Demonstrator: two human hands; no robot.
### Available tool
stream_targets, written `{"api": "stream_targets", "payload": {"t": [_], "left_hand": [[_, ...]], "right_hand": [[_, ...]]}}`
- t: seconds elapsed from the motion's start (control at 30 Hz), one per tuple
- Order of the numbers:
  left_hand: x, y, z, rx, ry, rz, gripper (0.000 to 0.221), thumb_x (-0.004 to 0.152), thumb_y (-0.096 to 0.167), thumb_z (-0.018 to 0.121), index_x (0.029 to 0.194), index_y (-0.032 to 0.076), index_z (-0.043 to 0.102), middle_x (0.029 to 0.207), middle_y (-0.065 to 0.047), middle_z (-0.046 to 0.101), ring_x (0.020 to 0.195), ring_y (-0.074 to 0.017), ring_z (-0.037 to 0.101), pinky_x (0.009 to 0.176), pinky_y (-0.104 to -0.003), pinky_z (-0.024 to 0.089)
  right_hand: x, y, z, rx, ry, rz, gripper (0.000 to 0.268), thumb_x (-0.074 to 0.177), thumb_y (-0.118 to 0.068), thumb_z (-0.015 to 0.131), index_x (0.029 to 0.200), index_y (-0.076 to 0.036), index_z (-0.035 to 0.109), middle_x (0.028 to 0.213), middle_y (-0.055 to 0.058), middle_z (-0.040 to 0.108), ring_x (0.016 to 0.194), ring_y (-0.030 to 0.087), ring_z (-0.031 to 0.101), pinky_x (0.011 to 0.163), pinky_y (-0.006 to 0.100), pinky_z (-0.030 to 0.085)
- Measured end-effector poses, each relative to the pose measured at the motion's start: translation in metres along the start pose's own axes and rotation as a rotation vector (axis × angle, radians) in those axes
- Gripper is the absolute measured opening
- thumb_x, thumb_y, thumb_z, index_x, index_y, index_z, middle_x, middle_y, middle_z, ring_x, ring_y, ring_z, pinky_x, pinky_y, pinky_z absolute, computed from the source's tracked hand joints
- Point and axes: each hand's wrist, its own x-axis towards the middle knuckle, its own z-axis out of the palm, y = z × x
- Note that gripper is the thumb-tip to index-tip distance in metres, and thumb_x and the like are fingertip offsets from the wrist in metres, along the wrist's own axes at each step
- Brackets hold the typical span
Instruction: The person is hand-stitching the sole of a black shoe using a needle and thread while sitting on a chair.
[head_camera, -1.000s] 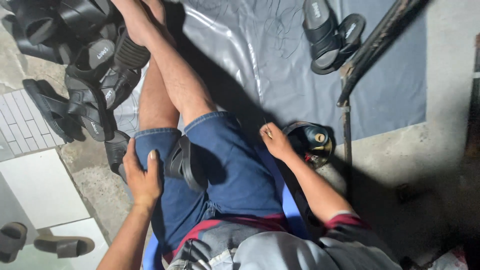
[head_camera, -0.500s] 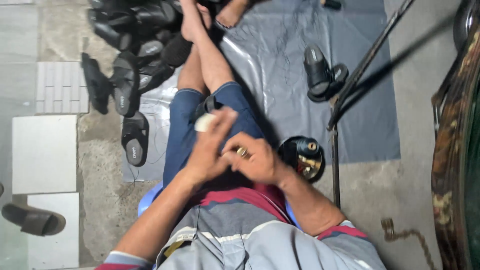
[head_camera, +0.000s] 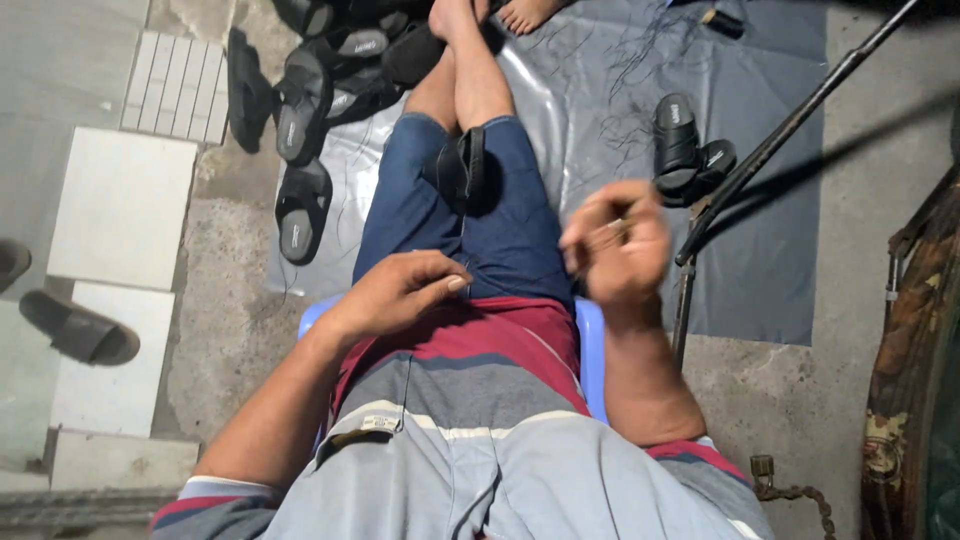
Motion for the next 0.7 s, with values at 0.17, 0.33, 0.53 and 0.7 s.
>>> {"api": "stream_targets", "payload": {"t": [0.17, 0.33, 0.53, 0.7], "left_hand": [[-0.011, -0.005, -0.007, -0.423, 0.122, -0.019, 0.015, 0.088, 0.012, 0.055, 0.094, 0.004, 0.066, 0.068, -0.010, 0.064, 0.067, -0.0170, 0.061, 0.066, -0.033, 0.052], [-0.017, -0.013, -0.044, -0.693, 0.408, 0.044, 0.022, 0.092, 0.012, 0.049, 0.099, -0.006, 0.060, 0.058, -0.014, 0.058, 0.058, -0.0165, 0.060, 0.062, -0.027, 0.053], [-0.069, -0.009, -0.106, -1.108, 0.907, -0.143, 0.040, 0.092, 0.029, 0.062, 0.057, 0.022, 0.045, 0.042, 0.011, 0.028, 0.048, -0.0057, 0.042, 0.047, -0.021, 0.031], [-0.157, -0.107, -0.119, 0.058, 0.571, 0.214, 0.031, 0.087, -0.006, 0.042, 0.098, 0.009, 0.018, 0.085, -0.002, 0.022, 0.073, -0.0075, 0.030, 0.096, -0.033, 0.039]], "right_hand": [[0.017, 0.009, 0.007, 0.010, -0.058, 0.126, 0.013, 0.091, -0.008, 0.048, 0.099, 0.001, 0.050, 0.047, 0.004, 0.043, 0.033, 0.006, 0.037, 0.030, 0.015, 0.033], [-0.002, 0.045, 0.024, -0.211, -0.674, 0.201, 0.022, 0.085, -0.001, 0.054, 0.104, 0.004, 0.063, 0.104, 0.025, 0.062, 0.104, 0.034, 0.056, 0.090, 0.044, 0.043], [-0.007, 0.050, 0.012, -0.496, -0.432, 0.032, 0.008, 0.085, -0.007, 0.062, 0.092, -0.003, 0.063, 0.084, 0.006, 0.060, 0.076, 0.016, 0.055, 0.071, 0.024, 0.042], [-0.002, 0.063, 0.035, -0.433, -0.401, -0.218, 0.048, 0.092, -0.024, 0.063, 0.133, -0.011, 0.042, 0.140, 0.010, 0.040, 0.134, 0.025, 0.040, 0.117, 0.039, 0.032]]}}
